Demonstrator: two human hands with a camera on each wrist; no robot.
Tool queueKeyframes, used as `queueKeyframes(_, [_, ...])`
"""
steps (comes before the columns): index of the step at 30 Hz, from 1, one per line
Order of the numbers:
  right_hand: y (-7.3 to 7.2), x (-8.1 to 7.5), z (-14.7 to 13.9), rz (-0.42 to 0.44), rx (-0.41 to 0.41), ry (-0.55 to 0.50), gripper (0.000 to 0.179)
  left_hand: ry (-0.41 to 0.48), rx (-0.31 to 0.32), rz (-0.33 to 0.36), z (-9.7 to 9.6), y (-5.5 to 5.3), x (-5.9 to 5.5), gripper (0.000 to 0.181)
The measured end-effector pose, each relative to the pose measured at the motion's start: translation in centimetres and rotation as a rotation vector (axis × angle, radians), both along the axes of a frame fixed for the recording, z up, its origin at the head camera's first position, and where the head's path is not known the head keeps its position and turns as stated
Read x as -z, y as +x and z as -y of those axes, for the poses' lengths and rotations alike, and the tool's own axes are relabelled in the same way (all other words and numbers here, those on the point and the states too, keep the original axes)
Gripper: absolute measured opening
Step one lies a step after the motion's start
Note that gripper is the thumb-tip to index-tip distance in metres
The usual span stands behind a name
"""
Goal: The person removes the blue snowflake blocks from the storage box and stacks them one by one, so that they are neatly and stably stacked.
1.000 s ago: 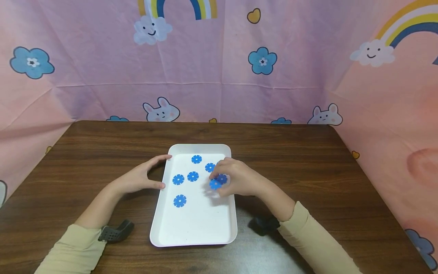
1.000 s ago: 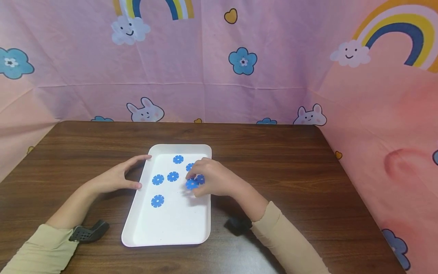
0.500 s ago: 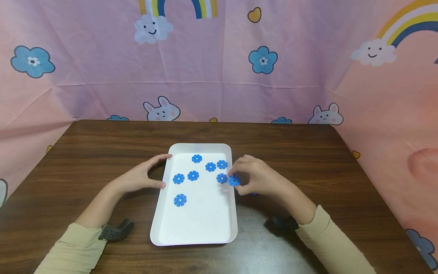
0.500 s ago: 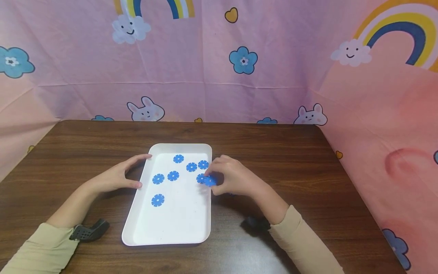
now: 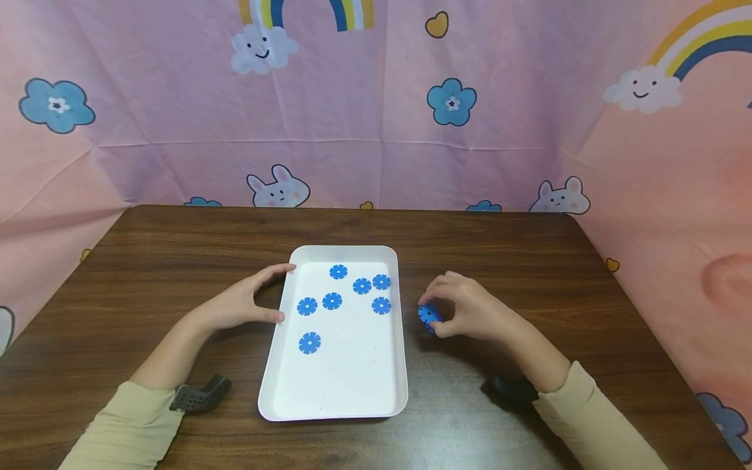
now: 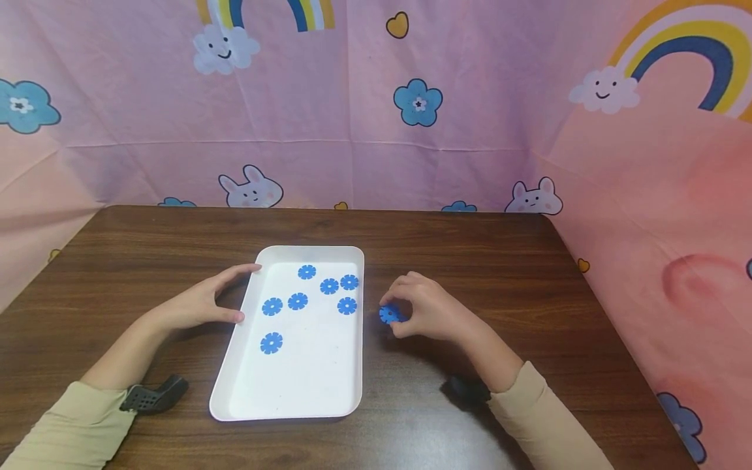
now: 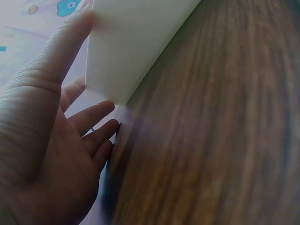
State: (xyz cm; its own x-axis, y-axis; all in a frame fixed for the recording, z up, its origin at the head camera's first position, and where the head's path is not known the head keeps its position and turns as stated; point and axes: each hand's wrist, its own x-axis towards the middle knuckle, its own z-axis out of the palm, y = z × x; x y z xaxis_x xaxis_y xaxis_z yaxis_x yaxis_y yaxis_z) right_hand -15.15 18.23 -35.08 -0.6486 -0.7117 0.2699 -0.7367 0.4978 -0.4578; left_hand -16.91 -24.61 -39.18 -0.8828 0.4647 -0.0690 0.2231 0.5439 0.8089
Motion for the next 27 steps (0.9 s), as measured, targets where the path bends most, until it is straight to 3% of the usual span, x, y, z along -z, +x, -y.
queueKeyframes(15, [0.1,1.7,-1.4,0.094,0.053,0.047,0.028,0.003,-0.004,0.005,0.1,0.0,0.0,0.088])
queueKeyframes(27, [0.0,2.9,-1.5,0.089,0.087,0.046,0.027,-0.005,-0.004,0.003,0.0,0.0,-0.1,0.088])
